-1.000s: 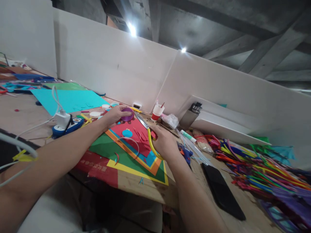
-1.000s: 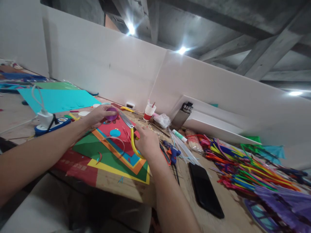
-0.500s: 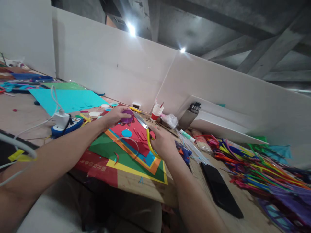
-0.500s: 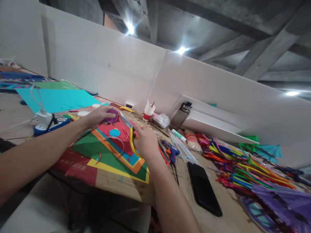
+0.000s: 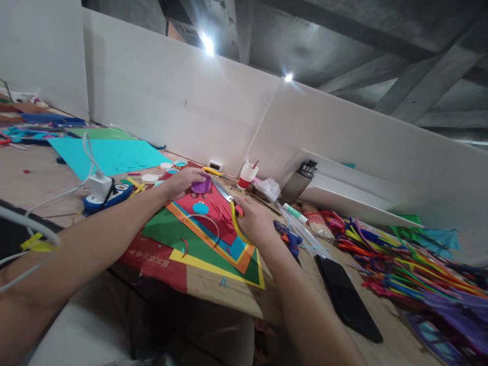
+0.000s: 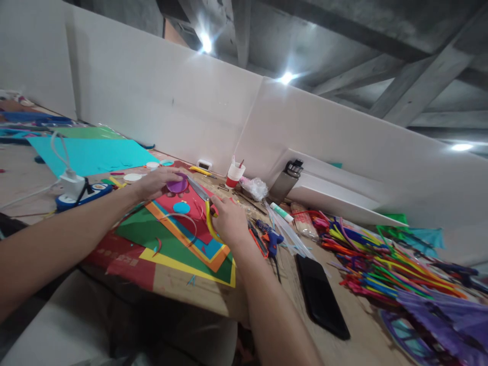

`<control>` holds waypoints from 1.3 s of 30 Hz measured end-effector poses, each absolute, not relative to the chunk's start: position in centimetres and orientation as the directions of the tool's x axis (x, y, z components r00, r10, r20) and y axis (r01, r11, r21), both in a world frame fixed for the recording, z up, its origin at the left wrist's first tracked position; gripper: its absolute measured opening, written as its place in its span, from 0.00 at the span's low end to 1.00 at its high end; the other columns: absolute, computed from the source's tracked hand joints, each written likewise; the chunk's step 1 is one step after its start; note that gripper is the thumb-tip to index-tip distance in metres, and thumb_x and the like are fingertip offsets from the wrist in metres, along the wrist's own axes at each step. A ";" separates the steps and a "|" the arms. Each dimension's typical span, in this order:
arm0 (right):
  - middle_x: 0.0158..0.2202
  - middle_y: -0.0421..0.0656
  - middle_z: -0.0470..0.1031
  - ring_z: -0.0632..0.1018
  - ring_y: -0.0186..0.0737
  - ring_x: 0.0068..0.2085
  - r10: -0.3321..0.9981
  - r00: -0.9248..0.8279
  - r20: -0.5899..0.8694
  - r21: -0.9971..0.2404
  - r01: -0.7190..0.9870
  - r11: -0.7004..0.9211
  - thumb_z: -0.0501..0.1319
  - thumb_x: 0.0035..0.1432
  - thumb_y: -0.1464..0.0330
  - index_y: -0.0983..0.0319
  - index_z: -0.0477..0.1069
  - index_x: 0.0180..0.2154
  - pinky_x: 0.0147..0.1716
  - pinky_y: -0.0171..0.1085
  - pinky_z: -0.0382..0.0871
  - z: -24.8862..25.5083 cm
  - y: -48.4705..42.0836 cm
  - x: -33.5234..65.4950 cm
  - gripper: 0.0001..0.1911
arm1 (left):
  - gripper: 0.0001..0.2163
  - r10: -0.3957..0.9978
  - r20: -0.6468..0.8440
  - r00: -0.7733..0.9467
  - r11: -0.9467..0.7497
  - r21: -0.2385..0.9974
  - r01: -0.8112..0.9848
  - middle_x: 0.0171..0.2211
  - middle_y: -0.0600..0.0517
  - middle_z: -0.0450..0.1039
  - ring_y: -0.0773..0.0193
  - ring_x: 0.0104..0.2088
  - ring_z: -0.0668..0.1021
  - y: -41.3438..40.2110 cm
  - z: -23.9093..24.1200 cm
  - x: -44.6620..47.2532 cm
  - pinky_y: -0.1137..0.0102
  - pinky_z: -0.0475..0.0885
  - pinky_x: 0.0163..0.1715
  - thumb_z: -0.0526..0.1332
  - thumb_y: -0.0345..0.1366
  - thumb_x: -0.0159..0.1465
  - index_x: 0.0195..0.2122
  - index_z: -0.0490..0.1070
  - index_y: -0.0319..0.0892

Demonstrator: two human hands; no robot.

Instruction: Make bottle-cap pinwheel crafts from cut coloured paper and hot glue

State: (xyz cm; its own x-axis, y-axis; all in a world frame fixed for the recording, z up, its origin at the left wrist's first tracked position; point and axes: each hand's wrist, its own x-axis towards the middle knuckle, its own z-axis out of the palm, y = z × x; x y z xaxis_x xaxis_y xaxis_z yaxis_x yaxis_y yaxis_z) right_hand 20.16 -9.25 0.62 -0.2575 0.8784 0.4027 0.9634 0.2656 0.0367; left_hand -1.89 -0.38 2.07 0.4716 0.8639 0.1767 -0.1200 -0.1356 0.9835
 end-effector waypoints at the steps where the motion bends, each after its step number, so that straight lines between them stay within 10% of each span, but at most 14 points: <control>1: 0.44 0.45 0.75 0.76 0.43 0.42 0.880 -0.255 0.400 0.046 0.965 0.258 0.52 0.59 0.67 0.54 0.67 0.55 0.36 0.37 0.65 0.5 -9.2 20.1 0.23 | 0.07 0.865 0.172 0.472 -0.134 0.984 -0.115 0.26 0.43 0.77 0.63 0.21 0.77 -0.4 2.0 -1.9 0.76 0.60 0.12 0.60 0.32 0.55 0.35 0.70 0.36; 39: 0.44 0.45 0.75 0.76 0.45 0.40 0.887 -0.269 0.376 0.155 0.962 0.226 0.54 0.57 0.67 0.53 0.66 0.56 0.33 0.37 0.63 -0.1 -8.6 20.9 0.23 | 0.06 0.873 0.130 0.471 -0.182 0.981 0.067 0.24 0.45 0.77 0.62 0.18 0.77 0.4 1.5 -2.1 0.77 0.56 0.09 0.59 0.35 0.55 0.32 0.67 0.38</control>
